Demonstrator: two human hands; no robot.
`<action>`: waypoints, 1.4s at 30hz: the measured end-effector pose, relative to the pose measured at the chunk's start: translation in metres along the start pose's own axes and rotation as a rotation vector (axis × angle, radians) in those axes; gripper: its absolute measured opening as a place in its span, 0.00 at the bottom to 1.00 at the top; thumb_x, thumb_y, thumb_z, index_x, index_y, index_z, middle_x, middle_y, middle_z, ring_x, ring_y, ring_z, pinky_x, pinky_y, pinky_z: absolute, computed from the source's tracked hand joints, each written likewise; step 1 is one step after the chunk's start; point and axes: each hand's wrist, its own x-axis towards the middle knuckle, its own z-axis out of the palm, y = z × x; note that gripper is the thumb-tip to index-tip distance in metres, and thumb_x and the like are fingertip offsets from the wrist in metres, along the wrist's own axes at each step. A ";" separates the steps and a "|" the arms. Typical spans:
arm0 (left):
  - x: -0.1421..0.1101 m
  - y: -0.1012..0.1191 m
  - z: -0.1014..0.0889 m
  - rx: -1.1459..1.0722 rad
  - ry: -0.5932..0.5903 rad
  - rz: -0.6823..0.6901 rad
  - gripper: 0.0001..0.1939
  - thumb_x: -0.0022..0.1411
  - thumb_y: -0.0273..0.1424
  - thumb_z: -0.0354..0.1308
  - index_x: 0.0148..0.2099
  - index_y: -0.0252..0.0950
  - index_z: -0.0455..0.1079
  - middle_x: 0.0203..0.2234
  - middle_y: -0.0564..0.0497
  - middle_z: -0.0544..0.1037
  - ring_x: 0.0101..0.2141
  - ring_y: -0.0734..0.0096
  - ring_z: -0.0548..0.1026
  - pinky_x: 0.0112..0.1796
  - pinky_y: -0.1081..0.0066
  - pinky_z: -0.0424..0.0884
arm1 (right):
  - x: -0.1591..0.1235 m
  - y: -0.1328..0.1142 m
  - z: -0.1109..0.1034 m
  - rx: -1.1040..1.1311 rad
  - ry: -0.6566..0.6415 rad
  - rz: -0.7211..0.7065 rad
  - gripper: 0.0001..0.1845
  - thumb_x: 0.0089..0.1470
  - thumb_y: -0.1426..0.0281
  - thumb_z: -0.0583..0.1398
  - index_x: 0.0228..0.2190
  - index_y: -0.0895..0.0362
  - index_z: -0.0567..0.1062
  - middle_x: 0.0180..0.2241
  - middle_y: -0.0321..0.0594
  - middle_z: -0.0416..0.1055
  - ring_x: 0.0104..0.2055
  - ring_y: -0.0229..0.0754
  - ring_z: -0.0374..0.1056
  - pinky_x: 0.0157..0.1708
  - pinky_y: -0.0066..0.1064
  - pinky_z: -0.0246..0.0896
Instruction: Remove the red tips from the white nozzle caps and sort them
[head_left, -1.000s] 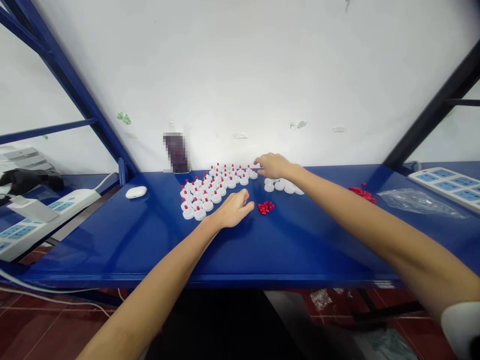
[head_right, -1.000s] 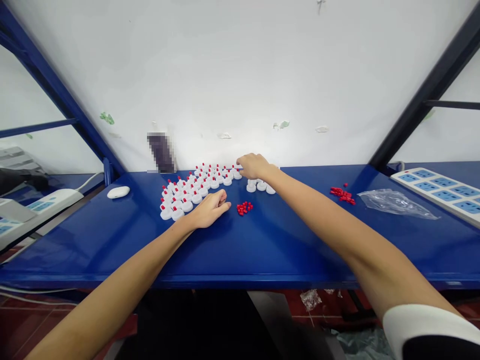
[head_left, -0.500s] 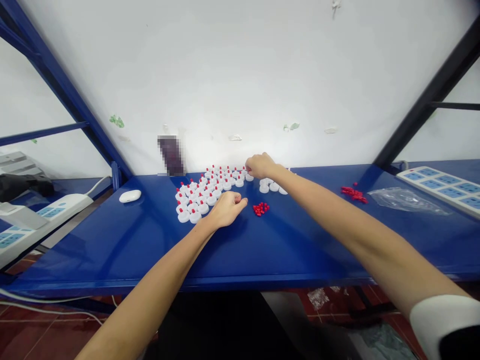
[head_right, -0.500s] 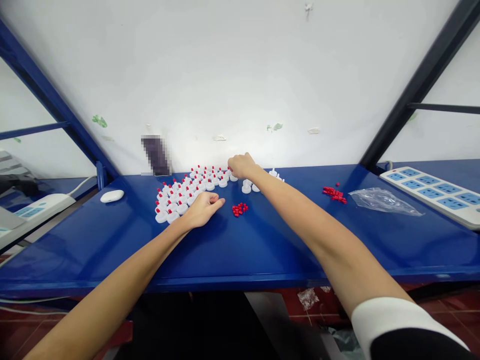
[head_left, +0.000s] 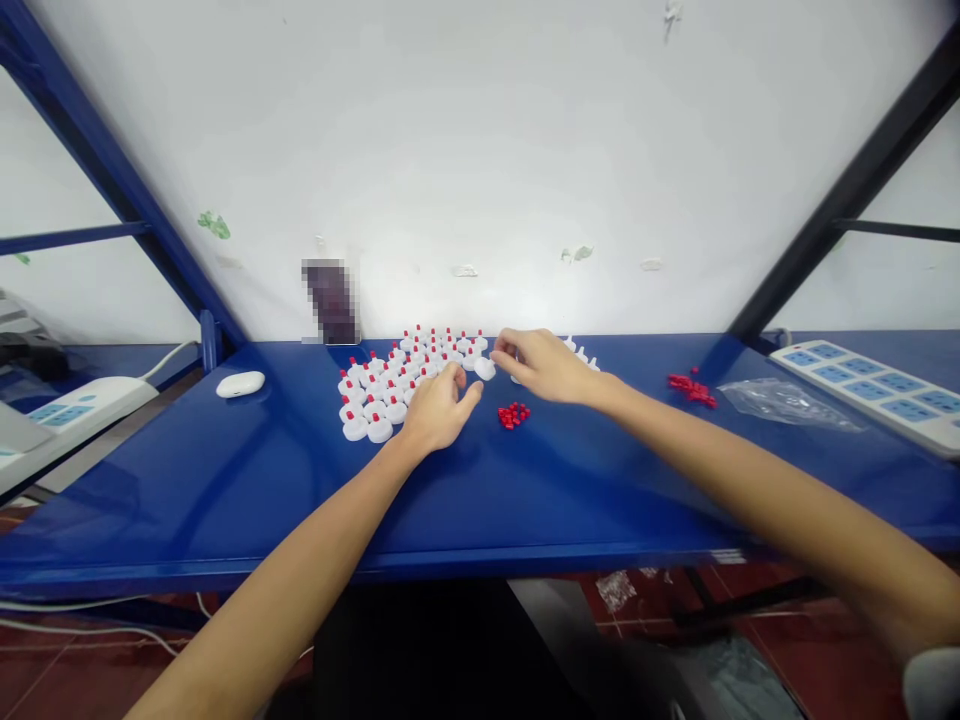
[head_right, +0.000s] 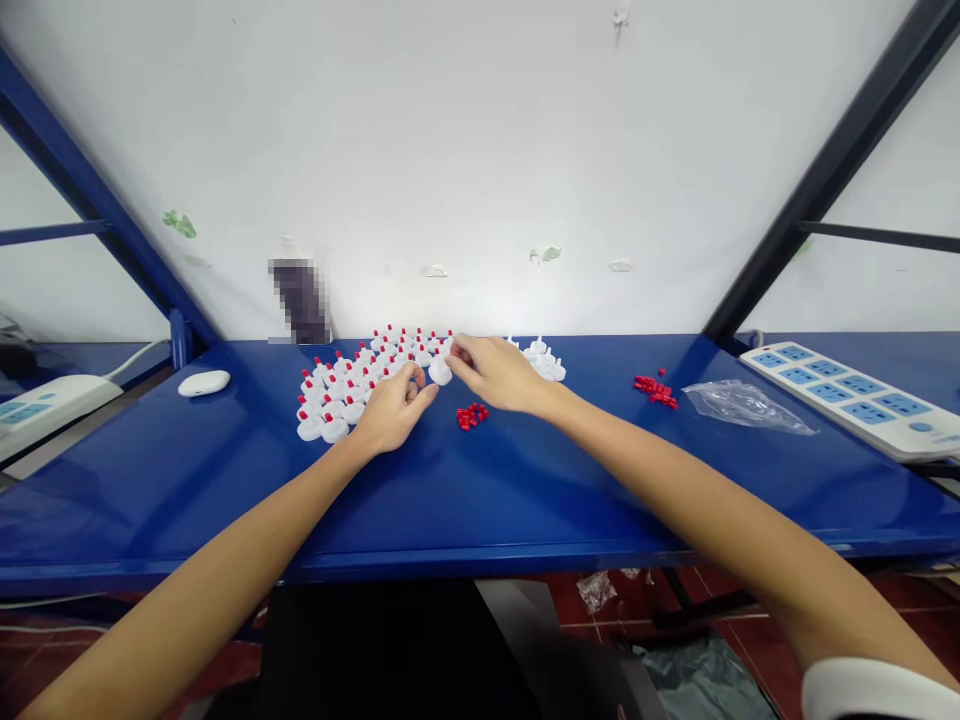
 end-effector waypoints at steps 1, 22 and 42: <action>-0.001 0.000 0.000 -0.010 -0.038 0.016 0.13 0.64 0.42 0.52 0.35 0.38 0.61 0.16 0.60 0.61 0.21 0.73 0.61 0.27 0.70 0.53 | -0.008 -0.002 0.003 0.049 0.018 0.006 0.13 0.64 0.64 0.52 0.35 0.57 0.73 0.26 0.37 0.72 0.26 0.37 0.63 0.29 0.29 0.51; -0.005 0.013 0.007 0.191 0.108 0.366 0.17 0.60 0.44 0.59 0.27 0.37 0.63 0.17 0.56 0.66 0.23 0.72 0.65 0.34 0.68 0.60 | -0.045 -0.013 0.037 0.623 0.165 0.156 0.28 0.63 0.49 0.50 0.20 0.55 0.60 0.18 0.30 0.55 0.23 0.35 0.53 0.27 0.29 0.47; -0.006 0.023 0.007 0.178 -0.105 0.265 0.18 0.69 0.47 0.48 0.37 0.38 0.61 0.22 0.53 0.70 0.24 0.66 0.69 0.27 0.70 0.52 | -0.038 -0.025 0.053 1.083 0.252 0.366 0.24 0.56 0.53 0.57 0.18 0.53 0.58 0.14 0.26 0.48 0.16 0.31 0.43 0.17 0.27 0.42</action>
